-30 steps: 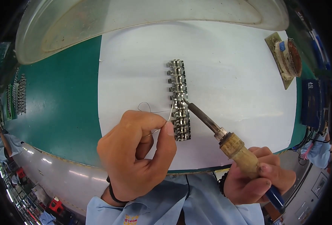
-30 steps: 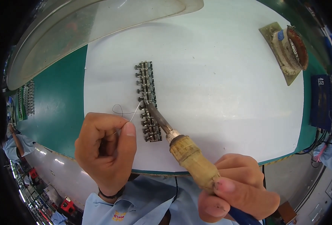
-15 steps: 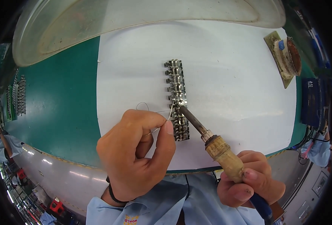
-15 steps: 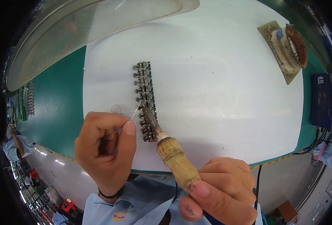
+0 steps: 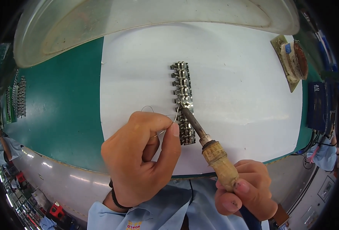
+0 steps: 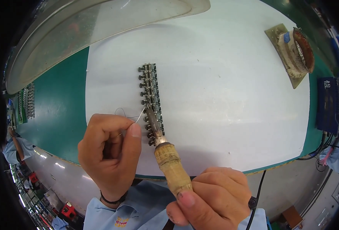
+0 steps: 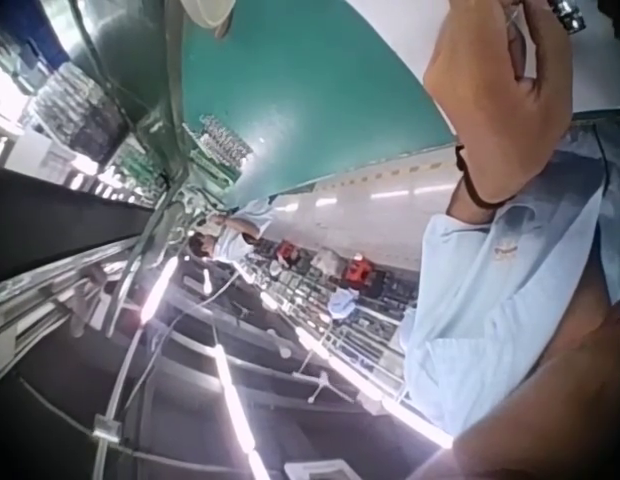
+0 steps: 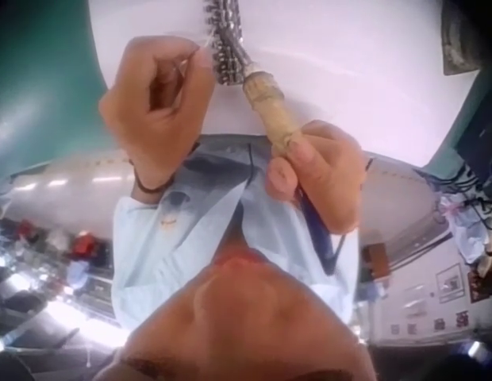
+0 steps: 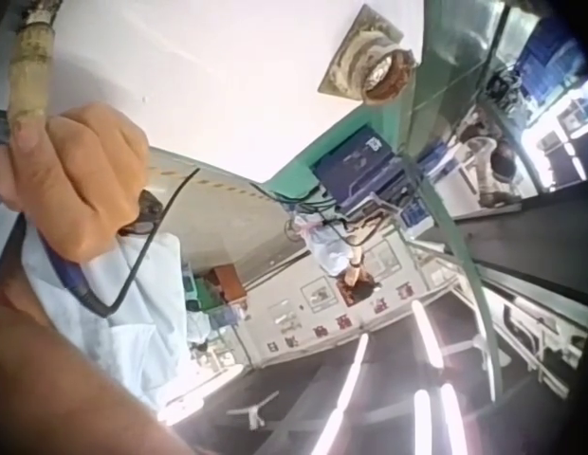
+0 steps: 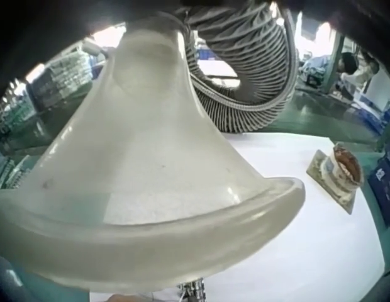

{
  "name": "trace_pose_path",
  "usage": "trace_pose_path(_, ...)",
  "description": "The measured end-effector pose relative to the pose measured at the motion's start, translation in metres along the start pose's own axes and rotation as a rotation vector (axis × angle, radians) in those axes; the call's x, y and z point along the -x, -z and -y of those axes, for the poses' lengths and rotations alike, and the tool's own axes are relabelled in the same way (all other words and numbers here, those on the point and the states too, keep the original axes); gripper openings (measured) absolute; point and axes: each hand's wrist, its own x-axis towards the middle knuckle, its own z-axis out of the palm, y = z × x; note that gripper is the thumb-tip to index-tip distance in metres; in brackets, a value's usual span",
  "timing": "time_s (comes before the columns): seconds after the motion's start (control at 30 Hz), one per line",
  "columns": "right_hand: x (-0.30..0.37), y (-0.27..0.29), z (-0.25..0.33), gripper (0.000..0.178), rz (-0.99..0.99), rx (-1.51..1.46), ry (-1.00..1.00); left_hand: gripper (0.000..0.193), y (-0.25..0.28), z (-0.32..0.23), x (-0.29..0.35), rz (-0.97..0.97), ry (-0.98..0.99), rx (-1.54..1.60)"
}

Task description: Solder electronic components onto a small circuit board strip at a workstation.

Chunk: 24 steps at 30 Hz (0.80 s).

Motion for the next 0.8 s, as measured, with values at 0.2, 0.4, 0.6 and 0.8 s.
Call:
trace_pose_path(0.2,0.001,-0.004,0.001,0.041,-0.011,0.008,0.010,0.014,0.003,0.000,-0.001,0.018,0.017,-0.007)
trace_pose_path(0.4,0.002,0.017,-0.002,0.040,0.238,-0.064,-0.025,0.014,0.003,0.000,0.000,-0.001,0.009,-0.009)
trace_pose_path(0.6,0.003,-0.001,0.006,0.037,-0.006,0.038,-0.056,0.013,0.003,0.002,0.000,0.021,0.009,-0.007)
trace_pose_path(0.8,0.010,-0.006,0.001,0.035,-0.112,-0.005,-0.002,0.013,0.003,-0.002,0.002,0.003,0.002,-0.018)
